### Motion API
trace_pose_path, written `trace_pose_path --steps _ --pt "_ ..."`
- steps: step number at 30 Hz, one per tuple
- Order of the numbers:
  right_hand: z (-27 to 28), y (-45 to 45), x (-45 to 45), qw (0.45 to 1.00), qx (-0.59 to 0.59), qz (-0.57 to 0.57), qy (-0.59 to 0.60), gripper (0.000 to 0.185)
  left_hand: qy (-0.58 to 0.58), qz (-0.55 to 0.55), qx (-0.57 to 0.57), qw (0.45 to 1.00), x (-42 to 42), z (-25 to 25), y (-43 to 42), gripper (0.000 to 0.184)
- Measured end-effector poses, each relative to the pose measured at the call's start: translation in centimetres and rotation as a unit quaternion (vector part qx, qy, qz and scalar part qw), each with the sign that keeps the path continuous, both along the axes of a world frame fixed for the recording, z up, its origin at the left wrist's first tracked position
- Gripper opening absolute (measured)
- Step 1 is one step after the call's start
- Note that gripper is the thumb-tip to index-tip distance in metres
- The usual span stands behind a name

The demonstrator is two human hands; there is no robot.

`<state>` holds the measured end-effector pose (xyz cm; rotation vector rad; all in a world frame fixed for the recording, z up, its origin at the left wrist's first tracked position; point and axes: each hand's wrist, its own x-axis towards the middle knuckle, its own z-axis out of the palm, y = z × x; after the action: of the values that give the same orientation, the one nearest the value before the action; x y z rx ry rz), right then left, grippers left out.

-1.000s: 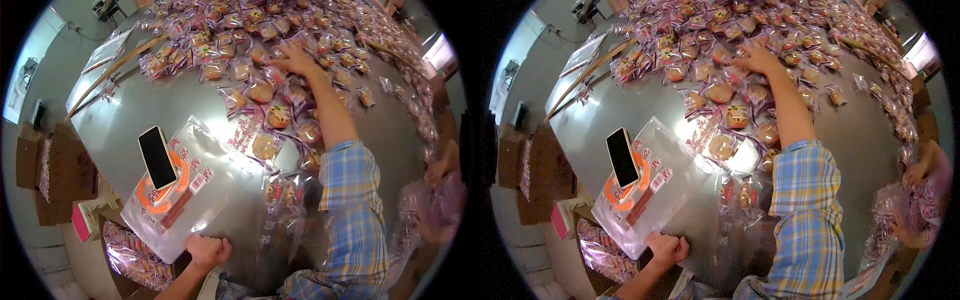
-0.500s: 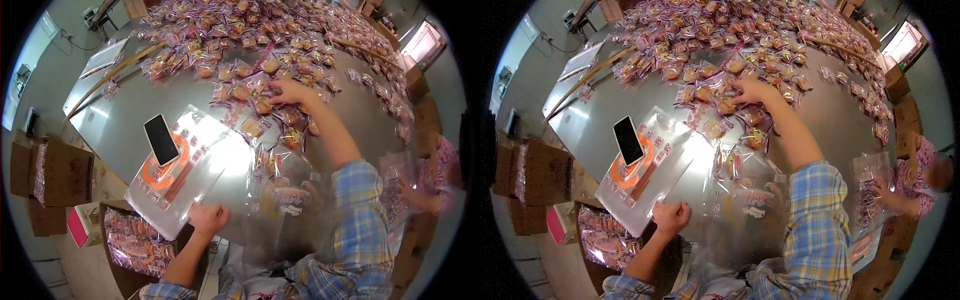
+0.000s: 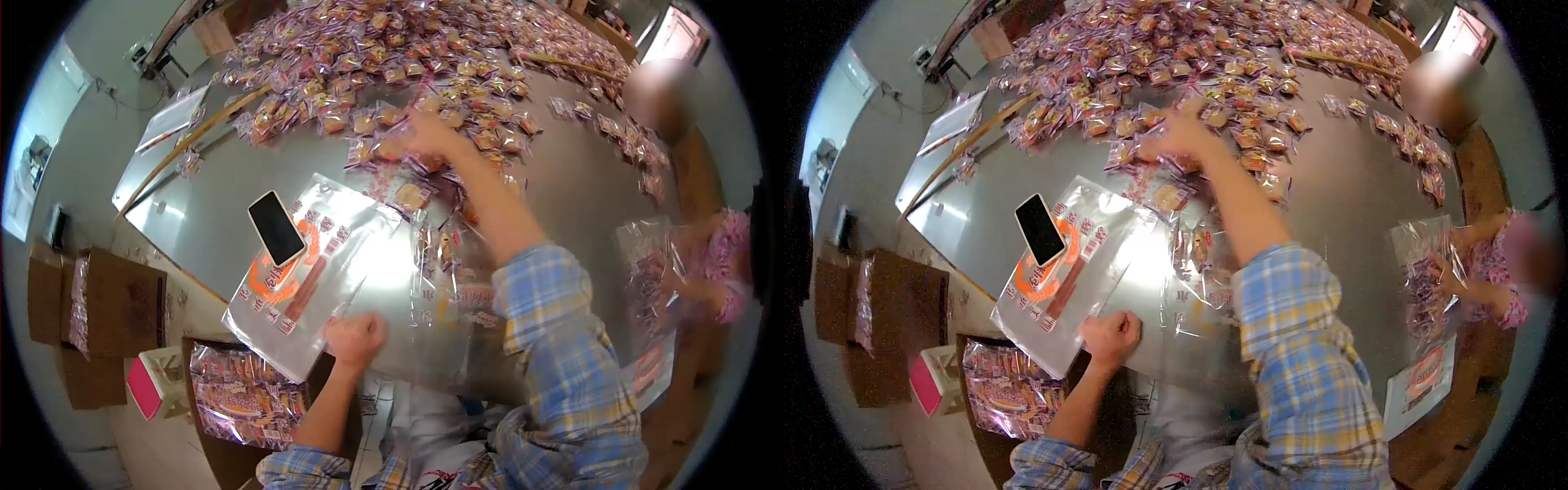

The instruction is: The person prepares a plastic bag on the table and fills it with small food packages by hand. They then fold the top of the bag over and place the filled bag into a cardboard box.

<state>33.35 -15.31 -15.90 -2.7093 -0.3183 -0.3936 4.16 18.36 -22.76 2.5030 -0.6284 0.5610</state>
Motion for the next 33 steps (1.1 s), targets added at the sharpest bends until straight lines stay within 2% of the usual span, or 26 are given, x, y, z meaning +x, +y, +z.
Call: trace_pose_path --steps 1,4,7,8,9,11,14,17,18,21,22,25,27,28,31,33 --pt "0.0 1.4 -2.1 0.994 -0.109 -0.010 -0.003 0.071 -0.003 -0.001 0.012 1.000 0.2 0.0 -0.2 0.032" --pt "0.5 0.9 -3.7 0.994 -0.103 0.006 0.032 0.086 -0.002 -0.004 -0.008 1.000 0.0 -0.6 -0.1 0.033" --pt "7.3 -3.1 -10.3 0.995 0.078 -0.019 -0.050 0.071 0.012 0.015 0.004 1.000 -0.3 0.3 -0.5 0.033" --pt "7.6 -5.4 -12.8 0.981 0.189 -0.020 -0.046 0.066 0.030 0.010 -0.005 1.000 -0.3 0.2 -0.5 0.033" --pt "8.1 -7.7 -15.8 0.954 0.295 -0.019 -0.043 0.062 0.031 0.017 -0.004 0.999 -0.1 0.0 -0.6 0.033" --pt "11.9 -9.0 -25.0 0.898 0.426 -0.110 0.011 0.053 0.040 0.026 0.004 0.999 -0.2 -0.3 -0.5 0.033" --pt "13.3 -11.8 -35.5 0.846 0.521 -0.110 0.023 0.050 0.041 0.041 0.016 0.998 -0.5 0.0 -0.7 0.030" --pt "12.7 -11.4 -42.7 0.793 0.591 -0.138 -0.052 0.042 0.057 0.038 0.038 0.997 -0.8 0.4 -0.6 0.030" --pt "15.2 -8.7 -44.6 0.772 0.591 -0.228 -0.051 0.033 0.054 0.031 0.020 0.998 -0.8 0.4 -0.6 0.032" --pt "16.4 -7.9 -48.7 0.633 0.758 -0.145 -0.051 0.034 0.058 0.030 0.012 0.998 -1.2 0.9 -0.9 0.034" --pt "16.3 -8.2 -49.9 0.599 0.795 -0.099 -0.001 0.040 0.049 0.030 0.021 0.998 -1.1 0.6 -0.8 0.035" --pt "16.0 -7.3 -53.8 0.606 0.770 -0.176 -0.091 0.026 0.048 0.034 0.033 0.998 -1.3 0.4 -0.8 0.036" --pt "14.5 -6.1 -58.3 0.677 0.643 -0.313 -0.172 0.024 0.062 0.044 0.034 0.997 -1.4 0.5 -0.6 0.036" --pt "11.7 -7.2 -61.3 0.696 0.630 -0.301 -0.166 0.026 0.051 0.031 0.014 0.998 -1.2 0.3 -0.5 0.034" --pt "3.1 -6.0 -70.8 0.736 0.467 -0.455 -0.184 0.029 0.043 0.029 0.015 0.999 -1.1 0.1 -0.4 0.032" --pt "0.5 -2.4 -76.5 0.569 0.600 -0.542 -0.151 0.025 0.033 0.027 0.008 0.999 -0.8 -0.1 -0.4 0.032"
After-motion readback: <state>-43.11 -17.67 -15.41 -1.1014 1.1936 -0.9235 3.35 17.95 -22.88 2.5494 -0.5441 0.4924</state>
